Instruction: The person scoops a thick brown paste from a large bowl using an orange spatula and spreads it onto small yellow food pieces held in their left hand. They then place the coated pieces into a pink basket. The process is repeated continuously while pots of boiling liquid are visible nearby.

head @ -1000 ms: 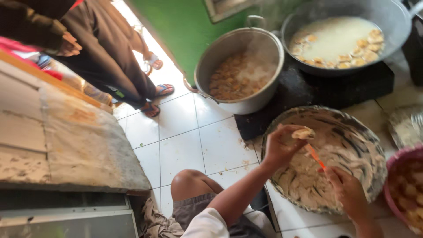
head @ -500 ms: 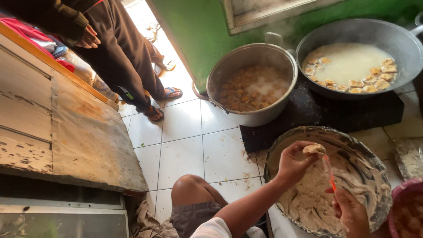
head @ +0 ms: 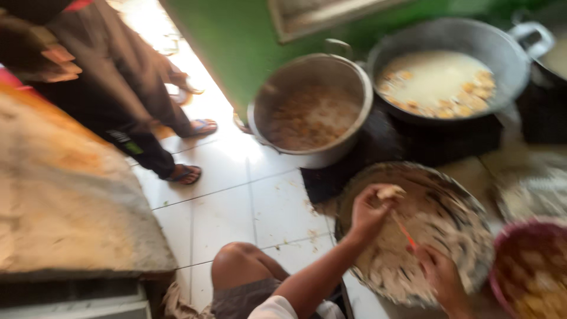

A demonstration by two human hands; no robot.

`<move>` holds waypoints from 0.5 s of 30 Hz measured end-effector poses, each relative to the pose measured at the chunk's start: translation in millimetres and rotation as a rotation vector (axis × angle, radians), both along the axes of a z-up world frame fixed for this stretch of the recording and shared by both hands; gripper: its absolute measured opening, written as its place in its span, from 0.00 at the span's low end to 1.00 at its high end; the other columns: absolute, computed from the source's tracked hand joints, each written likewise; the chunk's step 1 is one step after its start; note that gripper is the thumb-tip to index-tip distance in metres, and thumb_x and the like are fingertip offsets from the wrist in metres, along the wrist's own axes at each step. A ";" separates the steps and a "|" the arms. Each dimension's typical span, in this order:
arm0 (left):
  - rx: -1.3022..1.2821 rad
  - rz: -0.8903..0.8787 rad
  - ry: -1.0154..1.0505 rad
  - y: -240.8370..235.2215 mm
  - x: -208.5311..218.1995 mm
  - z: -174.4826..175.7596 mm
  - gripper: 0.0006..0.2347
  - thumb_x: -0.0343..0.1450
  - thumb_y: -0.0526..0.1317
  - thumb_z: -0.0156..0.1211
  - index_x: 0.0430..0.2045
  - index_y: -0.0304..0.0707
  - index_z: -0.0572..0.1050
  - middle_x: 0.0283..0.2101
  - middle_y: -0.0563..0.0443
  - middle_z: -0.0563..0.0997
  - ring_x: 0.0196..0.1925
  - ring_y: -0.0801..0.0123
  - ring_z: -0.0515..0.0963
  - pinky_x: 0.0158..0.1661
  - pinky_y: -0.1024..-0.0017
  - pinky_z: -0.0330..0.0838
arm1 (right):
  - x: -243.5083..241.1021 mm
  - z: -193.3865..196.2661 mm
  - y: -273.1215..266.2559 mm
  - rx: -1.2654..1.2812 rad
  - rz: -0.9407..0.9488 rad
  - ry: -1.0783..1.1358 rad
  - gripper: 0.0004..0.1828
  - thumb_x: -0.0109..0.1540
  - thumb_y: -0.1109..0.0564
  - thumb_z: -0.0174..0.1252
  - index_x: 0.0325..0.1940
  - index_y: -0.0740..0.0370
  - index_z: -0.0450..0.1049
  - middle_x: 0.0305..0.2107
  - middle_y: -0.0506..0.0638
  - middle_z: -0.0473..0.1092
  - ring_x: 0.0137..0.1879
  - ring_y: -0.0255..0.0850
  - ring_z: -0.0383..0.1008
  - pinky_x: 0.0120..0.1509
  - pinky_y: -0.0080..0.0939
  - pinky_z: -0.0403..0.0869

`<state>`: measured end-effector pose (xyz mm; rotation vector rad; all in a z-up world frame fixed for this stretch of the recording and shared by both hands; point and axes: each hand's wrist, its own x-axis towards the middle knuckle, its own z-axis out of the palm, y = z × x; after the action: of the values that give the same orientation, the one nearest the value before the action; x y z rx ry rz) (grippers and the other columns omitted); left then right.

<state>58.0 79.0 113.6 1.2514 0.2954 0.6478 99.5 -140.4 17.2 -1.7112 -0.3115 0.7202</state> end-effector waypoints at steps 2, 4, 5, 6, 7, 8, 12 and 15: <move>-0.005 0.016 0.024 6.0 9.7 -15.7 0.09 0.72 0.32 0.65 0.45 0.34 0.78 0.45 0.54 0.82 0.48 0.75 0.79 0.53 0.73 0.74 | -4.5 18.9 -5.4 0.032 -0.074 0.030 0.21 0.69 0.47 0.51 0.47 0.68 0.81 0.19 0.41 0.55 0.24 0.30 0.52 0.27 0.33 0.54; -0.182 -0.017 0.149 12.3 20.5 -30.2 0.09 0.72 0.36 0.65 0.45 0.38 0.77 0.44 0.58 0.81 0.46 0.78 0.78 0.50 0.75 0.72 | -0.8 40.5 -6.4 0.102 -0.209 0.227 0.22 0.71 0.47 0.50 0.49 0.67 0.80 0.20 0.41 0.53 0.24 0.30 0.49 0.27 0.34 0.51; -0.298 -0.046 0.281 16.9 25.7 -37.1 0.10 0.72 0.39 0.65 0.46 0.41 0.77 0.43 0.61 0.81 0.45 0.80 0.77 0.47 0.77 0.70 | 2.0 51.0 -7.3 0.133 -0.237 0.234 0.21 0.71 0.47 0.50 0.50 0.68 0.79 0.21 0.41 0.54 0.24 0.30 0.50 0.27 0.33 0.52; -0.408 -0.072 0.413 20.0 32.8 -45.1 0.10 0.72 0.41 0.65 0.46 0.44 0.77 0.41 0.65 0.80 0.43 0.83 0.76 0.44 0.78 0.69 | 5.8 58.6 -8.3 0.167 -0.261 0.241 0.21 0.71 0.48 0.50 0.50 0.68 0.78 0.22 0.41 0.56 0.25 0.30 0.51 0.28 0.33 0.53; -0.492 -0.094 0.473 22.1 43.5 -53.5 0.11 0.72 0.43 0.65 0.46 0.46 0.76 0.40 0.64 0.79 0.42 0.81 0.76 0.43 0.76 0.70 | 9.3 63.9 -11.1 0.202 -0.286 0.247 0.20 0.70 0.48 0.50 0.50 0.68 0.77 0.23 0.41 0.57 0.25 0.29 0.51 0.29 0.32 0.53; -0.570 -0.117 0.534 28.1 57.0 -61.3 0.11 0.72 0.44 0.64 0.46 0.47 0.75 0.39 0.63 0.78 0.40 0.79 0.75 0.41 0.74 0.70 | 14.4 66.2 -12.0 0.191 -0.312 0.264 0.20 0.71 0.48 0.50 0.50 0.68 0.77 0.23 0.41 0.57 0.25 0.30 0.52 0.29 0.33 0.54; -0.528 -0.136 0.373 46.7 137.4 -87.7 0.12 0.71 0.44 0.67 0.45 0.42 0.75 0.37 0.55 0.76 0.33 0.73 0.72 0.32 0.73 0.67 | 35.4 54.4 -18.3 0.233 -0.384 0.317 0.21 0.71 0.48 0.49 0.51 0.69 0.76 0.24 0.42 0.59 0.25 0.30 0.52 0.28 0.33 0.54; -0.385 -0.004 0.369 52.8 210.6 -90.1 0.14 0.70 0.43 0.66 0.46 0.40 0.75 0.37 0.56 0.78 0.35 0.76 0.75 0.32 0.75 0.71 | 40.4 39.2 -27.2 0.274 -0.424 0.353 0.20 0.71 0.49 0.48 0.52 0.68 0.75 0.24 0.42 0.60 0.25 0.29 0.53 0.28 0.32 0.54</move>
<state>268.6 131.8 23.5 0.9917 0.6900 0.3304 139.8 -167.6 56.4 -1.3011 0.1888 0.6156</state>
